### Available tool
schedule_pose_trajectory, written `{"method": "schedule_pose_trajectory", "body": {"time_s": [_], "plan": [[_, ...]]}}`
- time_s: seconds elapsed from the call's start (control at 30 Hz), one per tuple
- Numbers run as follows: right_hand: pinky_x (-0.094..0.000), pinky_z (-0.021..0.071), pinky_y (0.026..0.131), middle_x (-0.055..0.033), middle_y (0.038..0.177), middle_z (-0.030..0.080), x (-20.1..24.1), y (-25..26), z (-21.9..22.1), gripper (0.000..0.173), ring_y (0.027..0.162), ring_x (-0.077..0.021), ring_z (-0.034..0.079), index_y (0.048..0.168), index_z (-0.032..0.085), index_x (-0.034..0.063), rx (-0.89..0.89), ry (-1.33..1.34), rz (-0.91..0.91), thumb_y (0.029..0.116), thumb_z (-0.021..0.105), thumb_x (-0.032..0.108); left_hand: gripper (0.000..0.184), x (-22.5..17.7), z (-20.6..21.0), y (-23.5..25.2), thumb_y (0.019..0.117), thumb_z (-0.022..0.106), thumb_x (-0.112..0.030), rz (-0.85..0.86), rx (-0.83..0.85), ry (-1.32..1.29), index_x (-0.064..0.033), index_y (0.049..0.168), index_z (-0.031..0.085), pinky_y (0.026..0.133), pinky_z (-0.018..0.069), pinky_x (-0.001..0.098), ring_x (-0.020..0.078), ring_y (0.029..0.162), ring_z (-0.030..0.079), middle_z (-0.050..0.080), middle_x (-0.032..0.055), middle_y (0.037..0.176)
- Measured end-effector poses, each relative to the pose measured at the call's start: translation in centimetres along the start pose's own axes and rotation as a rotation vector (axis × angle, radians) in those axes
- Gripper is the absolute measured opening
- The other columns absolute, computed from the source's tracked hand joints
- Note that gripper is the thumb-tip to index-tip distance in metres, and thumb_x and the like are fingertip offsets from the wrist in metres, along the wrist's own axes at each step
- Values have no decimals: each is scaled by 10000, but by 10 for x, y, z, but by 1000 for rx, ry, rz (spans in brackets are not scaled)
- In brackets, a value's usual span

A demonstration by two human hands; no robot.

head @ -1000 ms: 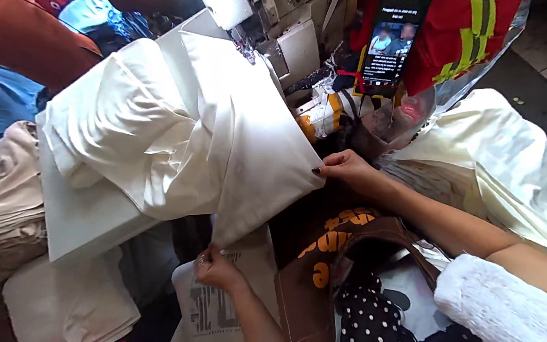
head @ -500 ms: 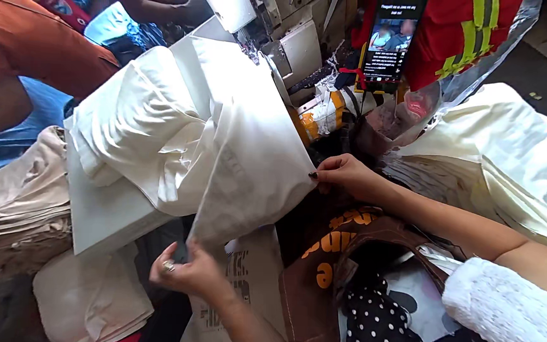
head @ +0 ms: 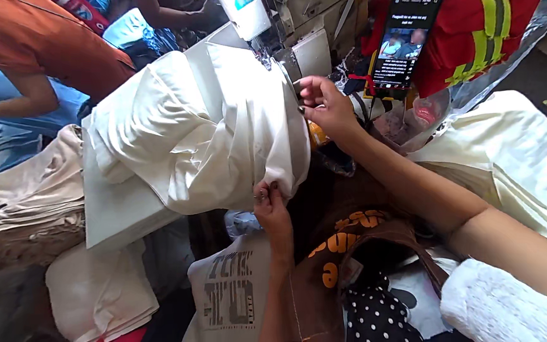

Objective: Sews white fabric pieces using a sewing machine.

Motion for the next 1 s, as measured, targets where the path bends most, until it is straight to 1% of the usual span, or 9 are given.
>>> {"method": "schedule_pose_trajectory", "body": {"time_s": [0.1,0.2,0.27,0.33,0.5,0.7,0.77,0.87,1.0], "plan": [[-372,577,794,-157,1191,650,-32,7,23,630,953,-193,671,1466,399,7,55,217,261,897,668,-14,127,-24,14,-14,971,639,-1,299,121,95,-29,1055,729,944,550,247,78,1070,632,664,40,1102],[-388,592,777,-115,957,706,-63,-41,52,298,843,-159,688,1152,622,-28,227,230,444,864,696,-15,103,-41,24,-25,971,687,-58,496,201,164,-77,1060,735,927,552,226,85,1024,644,662,57,1060],[-381,586,782,-115,953,702,-78,-82,57,235,837,-160,682,1120,650,-29,346,245,609,896,705,15,67,-42,22,-27,961,695,-46,537,214,201,-45,1023,721,910,554,214,94,994,650,658,78,1023],[-296,574,651,-76,854,695,-88,-114,54,169,699,-114,660,1068,654,-10,405,324,711,922,700,60,63,-38,23,-29,958,693,-33,565,249,271,-29,1004,737,886,550,210,113,961,655,667,101,992],[-285,607,685,-84,805,702,-73,-138,35,104,679,-129,687,1008,670,-26,403,458,683,906,688,-40,136,-28,38,-34,968,681,-53,656,401,479,-77,1062,777,707,554,276,187,819,666,699,138,980],[-250,569,613,-71,764,673,-62,-142,18,128,616,-107,633,975,674,-20,300,418,638,867,739,-45,234,-27,57,-34,975,646,-44,755,471,621,-95,1171,763,639,546,289,213,766,651,674,153,1011],[-245,571,631,-65,779,683,-59,-143,15,109,633,-101,640,984,691,-19,294,425,620,882,721,-45,235,-30,60,-32,973,643,-43,791,458,620,-116,1163,761,766,535,294,218,898,631,652,126,1055],[-249,588,698,-73,847,705,-50,-146,12,135,704,-103,666,1026,707,-29,309,423,586,902,684,-78,193,-40,66,-28,982,624,-20,805,503,505,-91,1115,745,1156,397,465,325,1333,529,656,131,1299],[-236,594,744,-59,906,721,-38,-149,4,137,775,-83,685,1043,718,-20,320,360,524,923,667,-63,144,-53,71,-24,1030,565,-36,756,553,375,-50,1091,694,1172,401,541,310,1320,600,725,135,1236]]}}
Point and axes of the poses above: each hand's wrist, its own y-axis towards the middle knuckle, its own z-axis out of the palm, x = y × z, the point moved 9 cm from there along y, towards the middle knuckle
